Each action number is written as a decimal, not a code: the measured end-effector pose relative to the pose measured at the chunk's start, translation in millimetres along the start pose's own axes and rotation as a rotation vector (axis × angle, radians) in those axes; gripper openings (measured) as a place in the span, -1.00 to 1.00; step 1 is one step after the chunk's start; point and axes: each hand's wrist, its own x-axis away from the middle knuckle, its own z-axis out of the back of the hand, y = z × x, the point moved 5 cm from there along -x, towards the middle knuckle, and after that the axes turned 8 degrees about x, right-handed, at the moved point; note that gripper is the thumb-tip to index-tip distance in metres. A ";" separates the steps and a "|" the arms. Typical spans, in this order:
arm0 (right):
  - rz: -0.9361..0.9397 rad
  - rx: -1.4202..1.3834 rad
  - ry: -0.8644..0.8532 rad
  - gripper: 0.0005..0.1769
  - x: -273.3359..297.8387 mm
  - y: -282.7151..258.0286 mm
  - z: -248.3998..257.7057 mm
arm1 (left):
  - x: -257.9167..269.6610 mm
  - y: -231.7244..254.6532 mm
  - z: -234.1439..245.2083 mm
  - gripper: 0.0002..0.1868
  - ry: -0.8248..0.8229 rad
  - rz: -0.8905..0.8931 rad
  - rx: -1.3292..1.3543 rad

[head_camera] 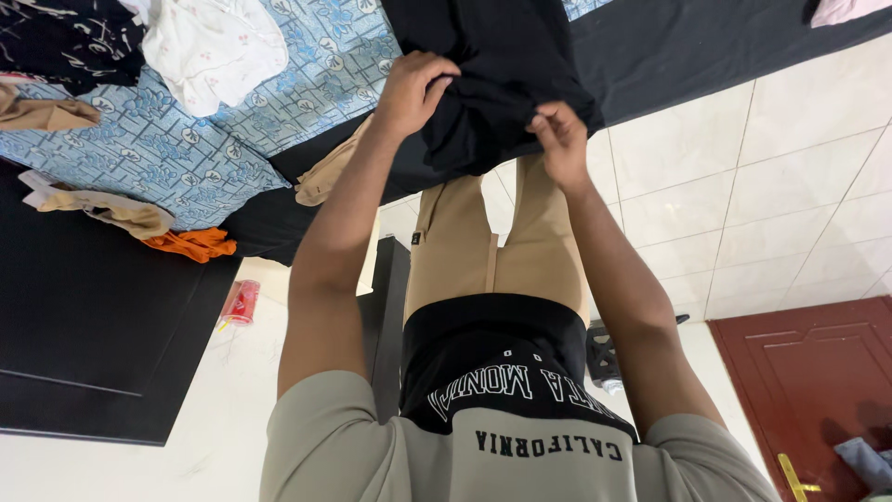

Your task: The person folds various items of clothing, including a floral patterned cloth, a purple patterned cloth, a pink shirt, and a black shirt, by hand on a bed.

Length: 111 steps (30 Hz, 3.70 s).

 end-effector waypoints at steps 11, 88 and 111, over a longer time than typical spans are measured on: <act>-0.006 0.033 0.177 -0.83 -10.0 2.1 27.1 | -63.0 32.9 0.8 -0.93 0.457 -0.206 -0.023; 0.084 0.856 -0.550 0.21 -106.6 -93.6 -0.2 | 15.0 36.9 -229.2 -0.29 1.299 0.718 0.256; -0.148 0.752 -0.294 -0.60 -110.8 -53.3 79.8 | 59.8 26.4 -265.4 -0.63 1.150 0.514 0.096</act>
